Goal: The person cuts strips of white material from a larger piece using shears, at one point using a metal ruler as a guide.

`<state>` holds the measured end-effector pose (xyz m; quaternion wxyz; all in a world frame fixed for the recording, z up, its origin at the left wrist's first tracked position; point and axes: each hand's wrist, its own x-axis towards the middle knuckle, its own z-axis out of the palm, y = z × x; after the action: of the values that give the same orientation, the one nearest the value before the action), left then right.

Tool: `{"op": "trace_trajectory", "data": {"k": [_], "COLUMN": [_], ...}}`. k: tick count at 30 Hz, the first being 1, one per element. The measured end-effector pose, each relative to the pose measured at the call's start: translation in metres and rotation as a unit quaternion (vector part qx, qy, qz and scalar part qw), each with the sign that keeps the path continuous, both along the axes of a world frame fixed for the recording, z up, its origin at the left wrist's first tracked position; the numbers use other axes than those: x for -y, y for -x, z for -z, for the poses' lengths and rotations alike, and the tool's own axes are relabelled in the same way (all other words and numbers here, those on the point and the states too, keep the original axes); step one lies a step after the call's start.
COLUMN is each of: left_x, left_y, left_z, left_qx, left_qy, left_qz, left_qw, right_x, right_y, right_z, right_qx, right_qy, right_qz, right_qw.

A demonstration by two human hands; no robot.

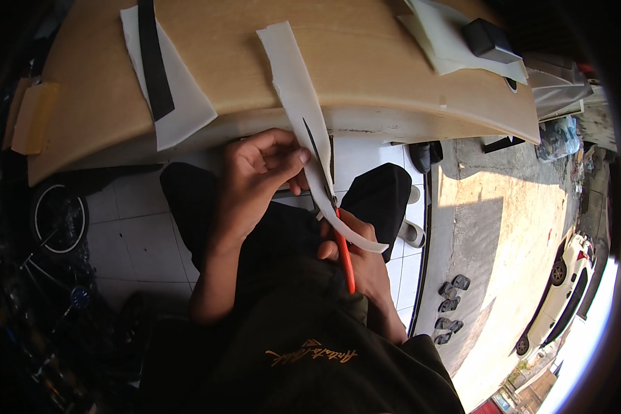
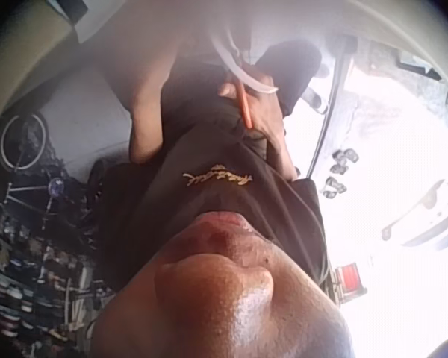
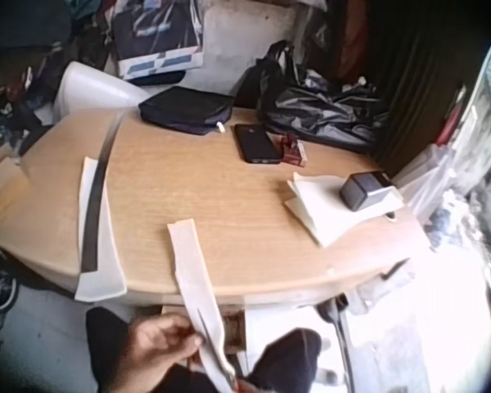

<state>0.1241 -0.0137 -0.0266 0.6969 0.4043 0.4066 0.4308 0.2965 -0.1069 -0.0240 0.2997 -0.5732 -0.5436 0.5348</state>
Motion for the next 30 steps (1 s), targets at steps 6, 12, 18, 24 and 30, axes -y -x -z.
{"op": "trace_trajectory", "data": {"k": [6, 12, 18, 24, 30], "left_x": [0.000, -0.001, -0.002, -0.004, -0.008], "left_y": [-0.001, -0.009, 0.001, -0.010, -0.005], "left_z": [0.004, 0.000, 0.002, 0.001, 0.004], "left_qx": [0.004, 0.004, -0.019, 0.011, 0.001], "left_qy": [0.006, -0.003, 0.011, 0.024, -0.003], "left_qz": [-0.009, -0.076, 0.026, -0.046, -0.023], "left_qw": [1.000, 0.997, 0.999, 0.999, 1.000], "right_x": [-0.003, 0.000, -0.002, -0.009, -0.006], "right_y": [0.002, 0.000, -0.001, 0.000, -0.001], "right_z": [-0.012, -0.004, 0.000, -0.010, -0.009], "right_qx": [0.014, 0.032, -0.022, 0.015, 0.019], "right_qy": [0.080, 0.082, 0.024, 0.105, 0.117], "right_qz": [0.019, 0.028, 0.004, 0.038, 0.037], "right_qw": [0.996, 0.996, 0.999, 0.994, 0.992]}}
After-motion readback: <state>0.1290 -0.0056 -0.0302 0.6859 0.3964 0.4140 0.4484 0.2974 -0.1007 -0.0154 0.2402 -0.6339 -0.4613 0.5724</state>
